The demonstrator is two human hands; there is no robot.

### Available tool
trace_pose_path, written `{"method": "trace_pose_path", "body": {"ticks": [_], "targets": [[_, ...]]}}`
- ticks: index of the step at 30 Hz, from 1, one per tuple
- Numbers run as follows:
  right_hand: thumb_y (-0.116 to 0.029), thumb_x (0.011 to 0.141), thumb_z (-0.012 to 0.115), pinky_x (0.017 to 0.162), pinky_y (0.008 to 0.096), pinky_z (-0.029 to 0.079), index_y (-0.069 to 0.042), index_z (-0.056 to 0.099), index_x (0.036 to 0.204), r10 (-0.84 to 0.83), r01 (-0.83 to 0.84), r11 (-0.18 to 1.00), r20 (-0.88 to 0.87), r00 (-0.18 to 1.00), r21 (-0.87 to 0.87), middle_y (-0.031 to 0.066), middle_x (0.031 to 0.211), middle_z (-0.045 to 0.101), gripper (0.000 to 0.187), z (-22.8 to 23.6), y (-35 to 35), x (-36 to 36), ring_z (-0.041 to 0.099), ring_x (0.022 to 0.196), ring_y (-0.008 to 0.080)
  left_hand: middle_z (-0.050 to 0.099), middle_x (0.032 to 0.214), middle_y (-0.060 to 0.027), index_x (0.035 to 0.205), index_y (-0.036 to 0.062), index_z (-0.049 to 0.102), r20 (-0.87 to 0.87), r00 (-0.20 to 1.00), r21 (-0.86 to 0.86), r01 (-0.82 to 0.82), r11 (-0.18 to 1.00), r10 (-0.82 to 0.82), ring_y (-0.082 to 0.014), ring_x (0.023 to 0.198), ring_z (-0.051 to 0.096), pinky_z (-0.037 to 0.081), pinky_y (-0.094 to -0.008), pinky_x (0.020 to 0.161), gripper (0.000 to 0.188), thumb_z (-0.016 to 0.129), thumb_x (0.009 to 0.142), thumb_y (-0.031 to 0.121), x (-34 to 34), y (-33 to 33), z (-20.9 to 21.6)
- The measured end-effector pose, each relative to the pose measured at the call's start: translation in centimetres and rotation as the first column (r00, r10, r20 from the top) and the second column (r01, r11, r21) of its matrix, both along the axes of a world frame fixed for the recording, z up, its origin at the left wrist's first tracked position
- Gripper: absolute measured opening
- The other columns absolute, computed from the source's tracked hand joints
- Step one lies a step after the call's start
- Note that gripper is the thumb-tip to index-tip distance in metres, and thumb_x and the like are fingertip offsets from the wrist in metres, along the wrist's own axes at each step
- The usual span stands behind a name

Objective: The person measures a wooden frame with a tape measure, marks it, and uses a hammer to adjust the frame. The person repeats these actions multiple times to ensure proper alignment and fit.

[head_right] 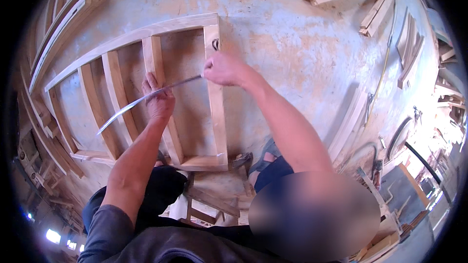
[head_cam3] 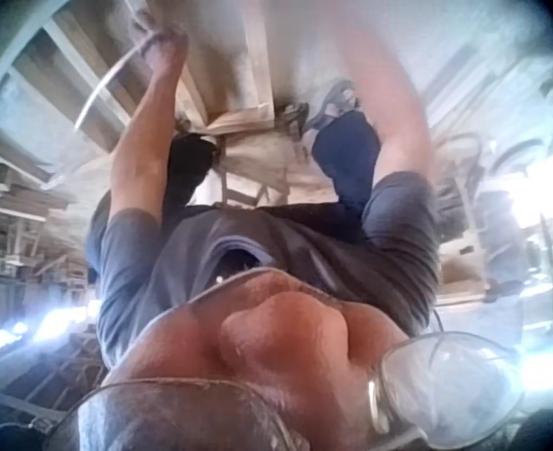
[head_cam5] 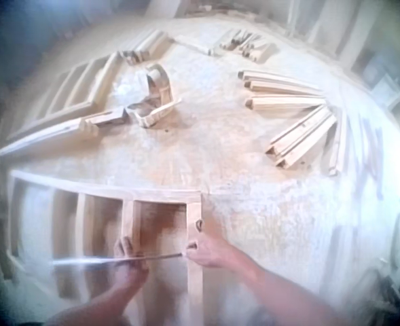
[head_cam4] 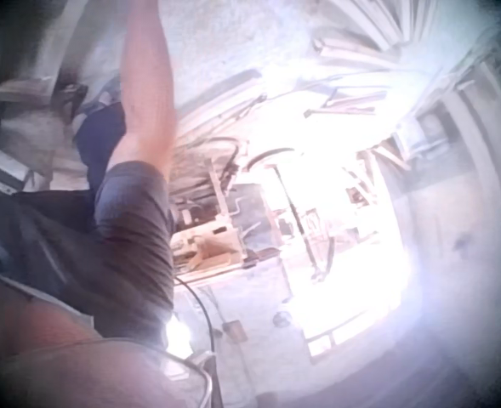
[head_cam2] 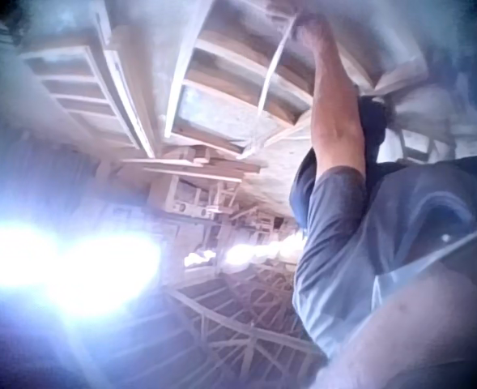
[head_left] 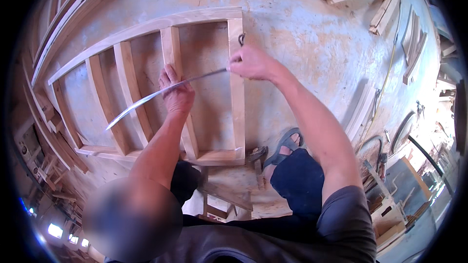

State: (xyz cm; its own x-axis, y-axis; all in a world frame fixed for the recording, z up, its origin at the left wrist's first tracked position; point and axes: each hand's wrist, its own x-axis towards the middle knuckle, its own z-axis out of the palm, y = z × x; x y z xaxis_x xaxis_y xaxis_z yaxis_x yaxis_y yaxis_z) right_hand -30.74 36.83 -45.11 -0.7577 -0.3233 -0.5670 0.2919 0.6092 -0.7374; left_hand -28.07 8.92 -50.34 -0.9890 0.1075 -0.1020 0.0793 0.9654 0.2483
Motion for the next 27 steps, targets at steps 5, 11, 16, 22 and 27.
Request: {"method": "trace_pose_path", "body": {"ticks": [5,11,16,22,27], "targets": [[-0.024,0.083,0.074,0.061,0.0298,0.049,-0.001,0.074,0.086,-0.323,0.392,0.894,0.297,0.899,-0.216,0.0054,0.069,0.066,0.023,2.4,-1.2,6.5,0.058,0.064,0.0100,0.042,0.138,-0.0304,0.145,-0.0060,0.030,0.016,1.000,0.015,0.003,1.000,-0.004,-0.0475,0.123,0.046,0.040,-0.0519,0.105,0.070,0.062,0.086,0.012,0.0,0.2,0.6],[-0.022,0.083,0.075,0.061,0.0270,0.048,0.001,0.075,0.086,-0.367,0.403,0.913,0.303,0.880,-0.065,0.0040,0.071,0.068,0.023,-0.2,1.4,16.0,0.059,0.066,0.0081,0.041,0.138,-0.0317,0.144,-0.0060,0.028,-0.007,1.000,0.025,0.030,0.999,-0.030,-0.0477,0.125,0.044,0.039,-0.0516,0.105,0.070,0.063,0.086,0.012,0.3,0.4,1.6],[-0.024,0.083,0.076,0.059,0.0282,0.046,-0.001,0.075,0.083,-0.671,0.717,0.697,0.340,0.659,-0.012,0.0022,0.070,0.066,0.023,-0.7,4.6,24.8,0.058,0.066,0.0093,0.042,0.136,-0.0324,0.144,-0.0056,0.028,-0.064,0.993,0.044,0.099,0.994,-0.096,-0.0490,0.125,0.043,0.037,-0.0517,0.106,0.072,0.064,0.085,0.011,-0.1,-0.5,0.5],[-0.028,0.084,0.078,0.064,0.0286,0.045,-0.008,0.072,0.086,-0.916,0.929,0.368,0.189,0.354,0.048,-0.0009,0.077,0.064,0.021,-6.3,5.6,32.3,0.057,0.071,0.0093,0.042,0.132,-0.0332,0.142,-0.0006,0.032,-0.036,0.981,0.098,0.195,0.976,-0.192,-0.0488,0.124,0.043,0.035,-0.0536,0.107,0.068,0.063,0.083,0.012,1.4,-2.8,-0.1],[-0.025,0.075,0.076,0.088,0.0447,0.046,-0.001,0.067,0.107,-0.649,0.897,0.208,-0.631,0.425,0.390,0.0179,0.103,0.067,0.041,-3.9,-0.2,36.0,0.061,0.097,0.0329,0.033,0.141,-0.0350,0.142,0.0023,0.032,-0.070,0.967,0.113,0.253,0.961,-0.246,-0.0511,0.130,0.038,0.037,-0.0534,0.108,0.066,0.061,0.083,0.013,9.7,-4.7,-0.8]]}}
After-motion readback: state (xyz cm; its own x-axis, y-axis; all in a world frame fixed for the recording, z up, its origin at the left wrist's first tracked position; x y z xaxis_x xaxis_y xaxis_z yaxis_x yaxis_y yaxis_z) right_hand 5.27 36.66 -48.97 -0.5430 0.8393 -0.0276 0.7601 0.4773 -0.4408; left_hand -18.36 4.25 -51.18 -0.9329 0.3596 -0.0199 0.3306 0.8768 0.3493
